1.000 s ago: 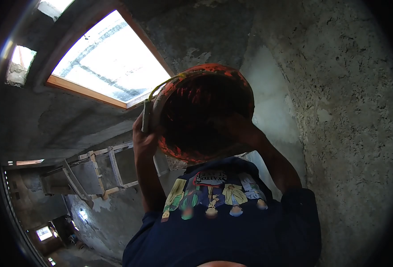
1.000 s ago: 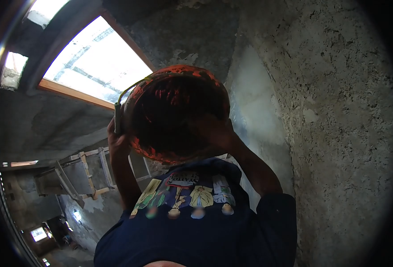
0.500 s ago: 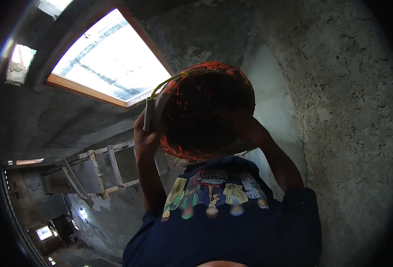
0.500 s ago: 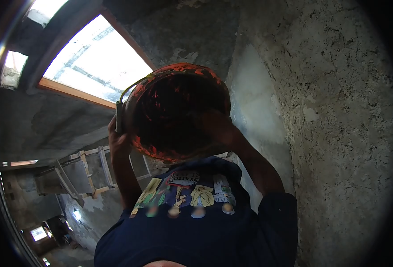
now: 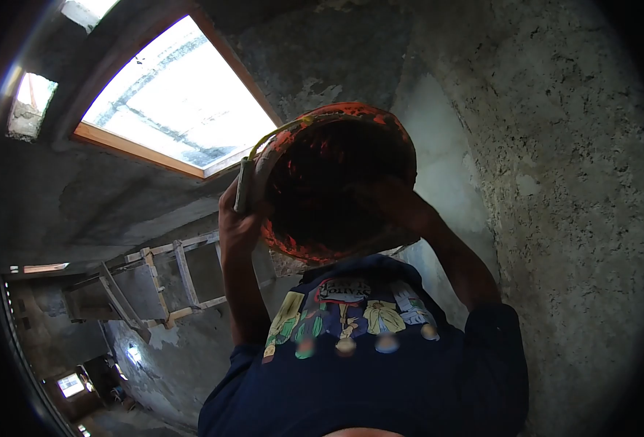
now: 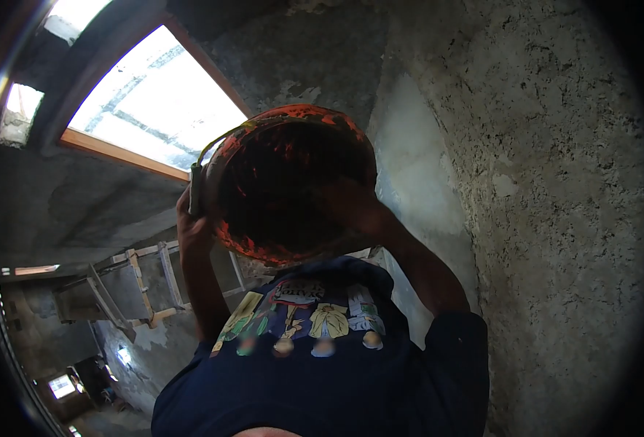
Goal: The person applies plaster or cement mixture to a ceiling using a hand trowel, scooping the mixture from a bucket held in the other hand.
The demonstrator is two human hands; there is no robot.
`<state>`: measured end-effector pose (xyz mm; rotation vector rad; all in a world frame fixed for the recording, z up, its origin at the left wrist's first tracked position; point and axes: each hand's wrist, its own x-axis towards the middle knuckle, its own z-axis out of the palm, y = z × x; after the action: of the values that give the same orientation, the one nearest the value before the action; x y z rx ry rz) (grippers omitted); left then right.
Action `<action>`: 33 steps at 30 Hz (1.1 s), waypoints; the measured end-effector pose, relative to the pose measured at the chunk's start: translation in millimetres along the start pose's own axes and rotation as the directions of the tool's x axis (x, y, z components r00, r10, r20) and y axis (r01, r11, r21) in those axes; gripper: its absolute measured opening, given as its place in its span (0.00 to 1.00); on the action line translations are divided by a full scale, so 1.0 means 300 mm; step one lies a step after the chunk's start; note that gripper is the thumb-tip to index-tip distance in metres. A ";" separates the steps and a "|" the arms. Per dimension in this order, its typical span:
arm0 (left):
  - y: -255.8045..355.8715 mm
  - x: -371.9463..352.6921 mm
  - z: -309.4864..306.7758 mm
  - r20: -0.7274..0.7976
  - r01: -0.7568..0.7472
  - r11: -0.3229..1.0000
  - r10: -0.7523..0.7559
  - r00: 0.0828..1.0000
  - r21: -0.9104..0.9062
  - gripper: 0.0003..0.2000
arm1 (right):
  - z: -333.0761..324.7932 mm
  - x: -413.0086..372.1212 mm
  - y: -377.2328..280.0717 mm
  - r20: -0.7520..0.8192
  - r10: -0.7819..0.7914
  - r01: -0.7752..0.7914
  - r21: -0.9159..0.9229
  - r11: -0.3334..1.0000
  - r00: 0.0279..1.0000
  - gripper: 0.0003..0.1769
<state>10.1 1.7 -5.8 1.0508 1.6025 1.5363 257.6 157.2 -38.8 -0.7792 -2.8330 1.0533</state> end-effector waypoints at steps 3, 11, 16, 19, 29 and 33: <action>0.003 0.002 -0.003 -0.023 0.032 0.998 -0.033 0.999 -0.054 0.29 | 0.091 -0.008 0.049 0.157 -0.063 0.079 -0.103 0.991 0.986 0.17; -0.008 -0.003 -0.013 -0.025 0.045 0.997 -0.047 0.999 -0.064 0.29 | 0.003 -0.036 0.013 -0.056 -0.068 0.067 -0.020 0.998 0.996 0.17; -0.029 -0.003 -0.011 -0.043 -0.004 0.999 0.002 0.999 -0.037 0.28 | 0.043 -0.012 -0.005 0.025 -0.102 0.103 -0.091 0.991 0.995 0.16; -0.039 -0.015 -0.030 -0.038 0.018 0.999 -0.020 0.999 -0.047 0.27 | 0.076 -0.041 0.022 0.086 -0.162 0.169 -0.075 0.983 0.983 0.14; 0.015 -0.011 0.020 -0.006 -0.043 0.996 0.044 0.999 0.084 0.28 | 0.030 -0.036 0.032 -0.061 0.033 -0.030 0.035 0.999 0.998 0.18; 0.008 0.008 0.011 -0.022 0.001 1.000 -0.002 1.000 -0.006 0.29 | 0.112 -0.058 0.058 0.076 -0.069 0.082 -0.189 0.979 0.995 0.17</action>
<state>12.2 5.4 -3.5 1.0328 1.6122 1.5557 274.3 140.3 -72.9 -0.6519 -3.0296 0.8224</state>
